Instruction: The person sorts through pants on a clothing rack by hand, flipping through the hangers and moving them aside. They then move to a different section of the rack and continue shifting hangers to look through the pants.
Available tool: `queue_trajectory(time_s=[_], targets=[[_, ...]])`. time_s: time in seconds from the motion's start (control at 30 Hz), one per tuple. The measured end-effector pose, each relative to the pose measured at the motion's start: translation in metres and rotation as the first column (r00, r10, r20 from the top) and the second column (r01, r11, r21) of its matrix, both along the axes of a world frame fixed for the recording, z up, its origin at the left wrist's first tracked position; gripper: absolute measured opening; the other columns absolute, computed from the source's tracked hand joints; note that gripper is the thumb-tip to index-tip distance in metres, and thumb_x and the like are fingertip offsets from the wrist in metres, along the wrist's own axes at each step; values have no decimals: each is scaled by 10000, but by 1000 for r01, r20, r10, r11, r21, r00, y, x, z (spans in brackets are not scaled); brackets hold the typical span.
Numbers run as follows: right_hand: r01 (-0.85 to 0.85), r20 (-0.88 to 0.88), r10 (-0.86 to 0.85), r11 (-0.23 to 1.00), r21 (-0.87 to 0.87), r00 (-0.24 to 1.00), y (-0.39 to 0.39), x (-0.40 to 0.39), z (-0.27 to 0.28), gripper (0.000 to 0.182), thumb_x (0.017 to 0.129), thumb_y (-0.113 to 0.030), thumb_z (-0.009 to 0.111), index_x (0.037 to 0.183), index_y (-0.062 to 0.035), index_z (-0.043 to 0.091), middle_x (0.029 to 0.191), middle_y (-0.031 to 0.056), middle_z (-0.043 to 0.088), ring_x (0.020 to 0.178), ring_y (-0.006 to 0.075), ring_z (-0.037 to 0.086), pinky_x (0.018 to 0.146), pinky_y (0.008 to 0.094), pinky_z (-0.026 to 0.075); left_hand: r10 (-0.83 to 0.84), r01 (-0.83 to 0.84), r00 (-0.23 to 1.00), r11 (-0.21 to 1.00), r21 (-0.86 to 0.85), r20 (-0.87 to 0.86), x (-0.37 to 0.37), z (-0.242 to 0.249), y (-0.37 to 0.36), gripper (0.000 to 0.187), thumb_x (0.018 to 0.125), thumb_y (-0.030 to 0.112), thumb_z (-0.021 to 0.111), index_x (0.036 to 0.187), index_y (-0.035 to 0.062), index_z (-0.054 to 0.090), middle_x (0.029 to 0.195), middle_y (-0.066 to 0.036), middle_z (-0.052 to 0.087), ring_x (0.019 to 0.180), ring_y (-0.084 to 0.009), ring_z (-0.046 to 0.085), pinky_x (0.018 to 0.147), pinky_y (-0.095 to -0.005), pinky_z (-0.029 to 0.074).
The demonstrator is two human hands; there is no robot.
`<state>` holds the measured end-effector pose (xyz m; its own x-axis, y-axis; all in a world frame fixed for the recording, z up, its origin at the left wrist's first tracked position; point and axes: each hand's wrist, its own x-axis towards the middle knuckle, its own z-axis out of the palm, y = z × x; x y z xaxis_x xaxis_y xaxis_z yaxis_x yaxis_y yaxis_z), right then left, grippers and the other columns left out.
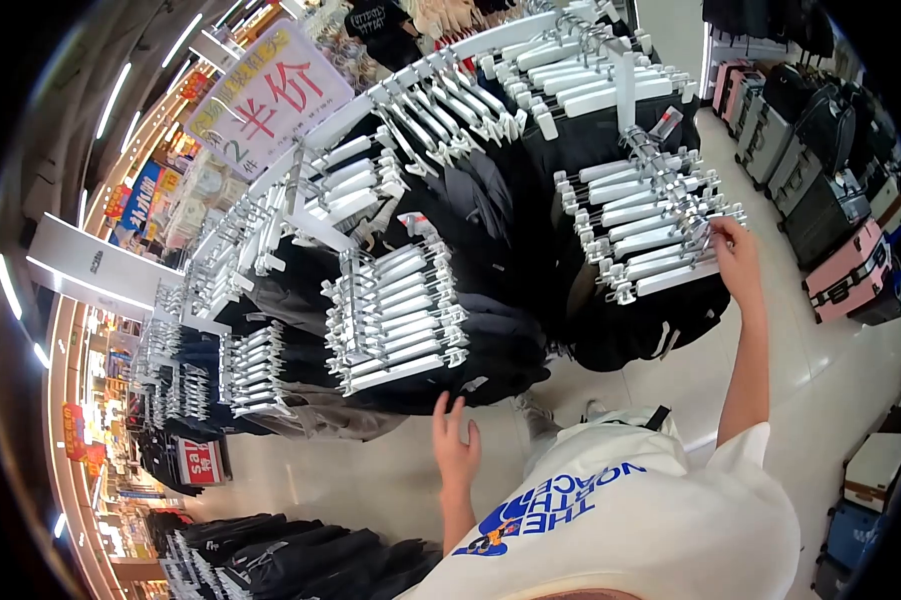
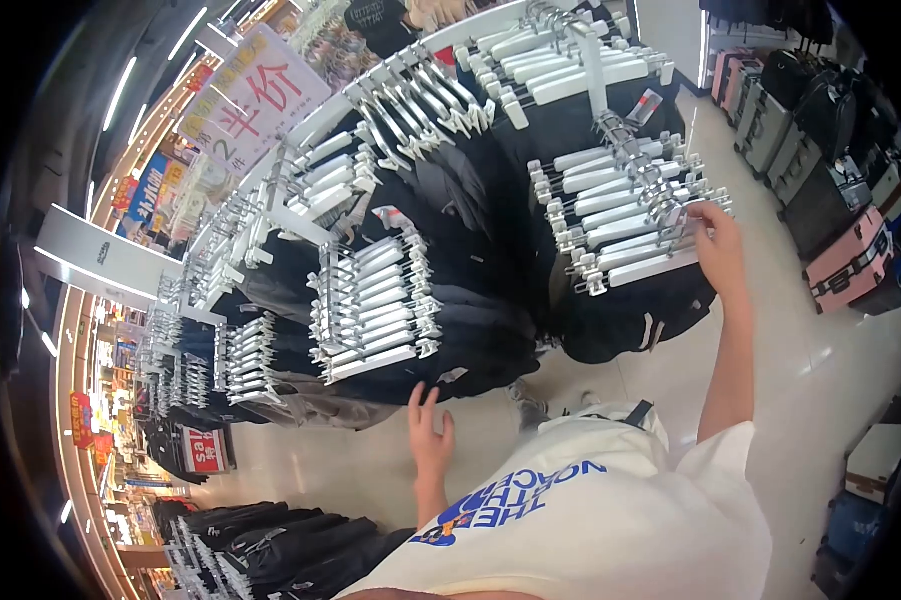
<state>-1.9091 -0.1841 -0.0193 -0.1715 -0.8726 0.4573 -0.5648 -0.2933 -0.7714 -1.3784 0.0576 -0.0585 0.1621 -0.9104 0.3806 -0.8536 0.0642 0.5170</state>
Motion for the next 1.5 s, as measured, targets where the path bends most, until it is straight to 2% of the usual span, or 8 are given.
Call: queue_trajectory(time_s=[0.07,0.3,0.6,0.77,0.97,1.2,1.4,1.5], targets=[[105,9,-107,985,137,994,-9,5,-1,234,1015,-20,628,1212,-29,754,1138,110,790,1000,240,743,930,355,560,-109,109,994,994,1,-8,-14,17,-20,481,934,-18,724,1410,50,708,1572,-210,599,1358,-413,642,1114,-461,528],[296,-141,-306,951,-90,941,-36,30,-9,179,983,-88,700,1144,-134,762,1236,8,765,977,272,751,840,378,582,-353,364,931,896,-256,88,-51,85,-122,311,909,-81,717,1197,11,792,1327,-162,759,1074,-352,767,892,-402,624],[318,-128,-335,938,-138,934,-33,37,-8,146,995,-121,686,1111,-118,774,1246,32,767,1121,310,736,915,409,590,-664,649,747,729,-219,2,-205,102,-227,309,932,24,714,1240,37,738,1366,-155,709,1215,-389,685,1034,-461,549],[359,-149,-389,913,-194,909,-33,41,-9,147,969,-100,704,1096,-116,776,1219,34,769,1086,309,742,903,417,598,-465,472,880,879,-69,93,-255,64,-280,402,952,189,730,1327,47,696,1547,-203,556,1388,-443,498,1110,-577,445],[341,-187,-368,926,-159,911,-29,42,-3,139,1015,-99,680,1127,-122,760,1227,30,752,1099,314,728,909,422,581,-290,340,875,938,-65,387,-281,68,-296,426,921,300,699,1190,-25,644,1236,-196,652,1169,-396,567,1002,-546,418],[344,-350,-412,907,-242,841,-32,41,-3,234,946,-78,706,1174,-109,749,1270,28,722,1048,304,711,861,445,583,-305,316,890,949,24,339,-284,69,-306,489,910,329,663,1237,-32,622,1213,-199,642,1191,-389,550,1035,-536,409],[383,-588,-413,905,-183,696,-33,41,9,504,917,-47,696,1417,-104,700,1532,146,594,1338,365,594,1117,519,487,-313,325,906,946,4,284,-284,64,-307,517,905,339,650,1283,-13,643,1269,-198,604,1220,-383,527,1048,-531,398],[141,-600,-135,989,-36,789,-48,22,7,634,915,-29,670,1539,-118,605,1617,171,542,1463,374,523,1234,521,407,-291,312,920,949,-40,262,-288,58,-303,581,916,337,645,1370,-25,629,1395,-212,564,1289,-386,507,1098,-534,379]])
